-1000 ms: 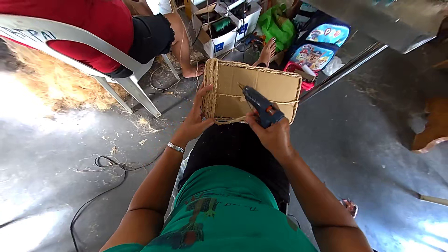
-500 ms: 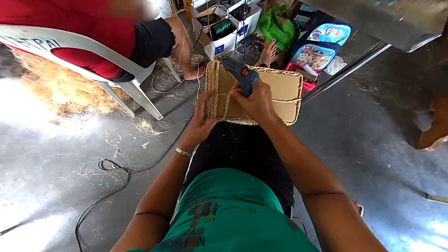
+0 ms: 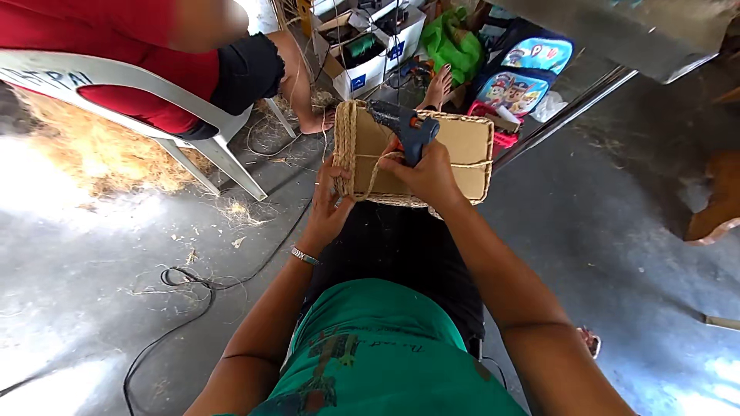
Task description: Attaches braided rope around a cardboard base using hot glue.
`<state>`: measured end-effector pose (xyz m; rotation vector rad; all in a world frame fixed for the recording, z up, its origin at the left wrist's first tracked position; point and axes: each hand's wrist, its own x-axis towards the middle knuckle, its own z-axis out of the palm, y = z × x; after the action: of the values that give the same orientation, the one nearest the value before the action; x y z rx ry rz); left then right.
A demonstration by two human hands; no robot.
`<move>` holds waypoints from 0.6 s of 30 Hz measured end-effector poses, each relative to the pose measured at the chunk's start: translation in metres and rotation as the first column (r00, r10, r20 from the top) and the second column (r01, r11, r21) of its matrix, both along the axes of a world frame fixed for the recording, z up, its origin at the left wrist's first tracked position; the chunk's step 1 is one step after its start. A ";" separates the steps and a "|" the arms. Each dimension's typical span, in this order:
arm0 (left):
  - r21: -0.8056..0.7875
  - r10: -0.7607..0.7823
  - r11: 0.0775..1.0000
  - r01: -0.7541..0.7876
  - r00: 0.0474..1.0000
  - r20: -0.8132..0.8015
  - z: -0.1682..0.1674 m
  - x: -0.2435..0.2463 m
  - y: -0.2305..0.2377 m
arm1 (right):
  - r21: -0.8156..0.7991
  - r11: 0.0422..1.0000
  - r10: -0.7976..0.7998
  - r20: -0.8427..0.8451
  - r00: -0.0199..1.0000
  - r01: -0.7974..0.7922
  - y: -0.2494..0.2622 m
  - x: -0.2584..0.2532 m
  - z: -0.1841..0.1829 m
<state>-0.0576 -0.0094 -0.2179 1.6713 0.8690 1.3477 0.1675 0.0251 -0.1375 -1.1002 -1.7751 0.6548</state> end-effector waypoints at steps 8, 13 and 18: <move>0.089 0.040 0.995 -0.034 0.997 -0.068 -0.002 0.001 -0.001 | 0.042 0.999 -0.018 -0.073 0.997 0.021 0.016 -0.027 -0.010; 0.155 0.106 0.984 -0.083 0.983 -0.147 -0.003 0.000 -0.002 | 0.010 0.998 -0.057 -0.032 0.998 0.057 0.013 -0.036 -0.010; 0.196 0.218 0.963 -0.184 0.961 -0.168 -0.003 0.009 -0.004 | 0.015 0.998 -0.065 -0.004 0.998 0.065 0.010 -0.036 -0.010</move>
<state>-0.0485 -0.0131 -0.2206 1.9144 1.0797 1.4567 0.1314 0.0348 -0.1472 -1.1411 -1.7311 0.6029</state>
